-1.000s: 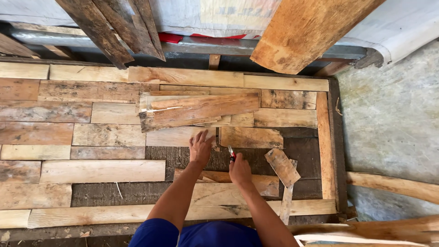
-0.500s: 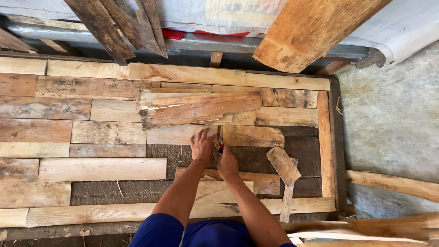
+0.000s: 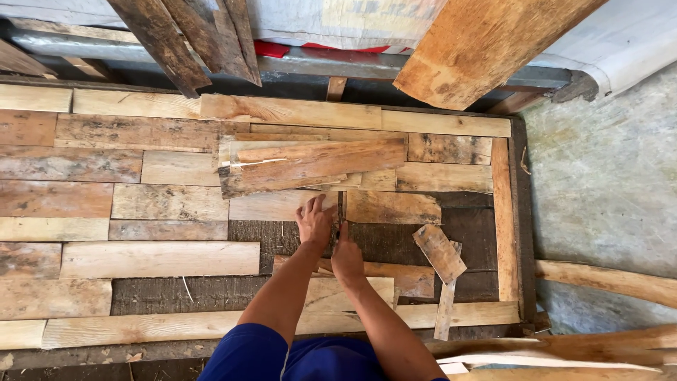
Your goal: The person fits thin wood strips into a rectangular frame, arranging them edge to edge in a patchwork pattern. They use red-handled shears to trim strips to size, press pieces into gaps, and reposition strips to fill the remaining bare sections of the panel.
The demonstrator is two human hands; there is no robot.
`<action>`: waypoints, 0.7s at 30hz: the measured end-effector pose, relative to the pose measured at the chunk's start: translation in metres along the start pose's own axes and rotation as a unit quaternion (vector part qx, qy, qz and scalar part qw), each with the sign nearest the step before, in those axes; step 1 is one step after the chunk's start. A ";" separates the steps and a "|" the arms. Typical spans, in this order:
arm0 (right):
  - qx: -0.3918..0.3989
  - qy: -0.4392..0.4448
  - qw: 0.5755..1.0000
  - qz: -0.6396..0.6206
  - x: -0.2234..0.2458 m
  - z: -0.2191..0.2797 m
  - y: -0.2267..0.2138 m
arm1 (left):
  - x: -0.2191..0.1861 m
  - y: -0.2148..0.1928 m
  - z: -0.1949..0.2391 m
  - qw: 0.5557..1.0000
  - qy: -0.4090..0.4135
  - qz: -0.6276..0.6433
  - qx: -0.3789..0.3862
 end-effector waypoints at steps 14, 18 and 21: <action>0.047 0.035 0.998 0.040 -0.006 0.015 0.020 | 0.003 -0.003 0.004 0.999 0.015 0.014 -0.039; 0.062 0.068 0.995 0.027 -0.008 0.023 0.005 | 0.000 -0.008 0.005 0.999 0.025 0.016 -0.046; 0.034 0.026 0.999 0.028 -0.017 0.022 0.007 | 0.002 -0.007 0.007 0.998 0.019 0.035 -0.053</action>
Point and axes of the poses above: each hand's wrist, its own z-axis away from the middle knuckle, its own y-axis out of the palm, x = y × z, the point moved 9 cm from there along -z, towards the middle knuckle, and after that the axes turned 4 degrees about z, right-handed, at the moved point
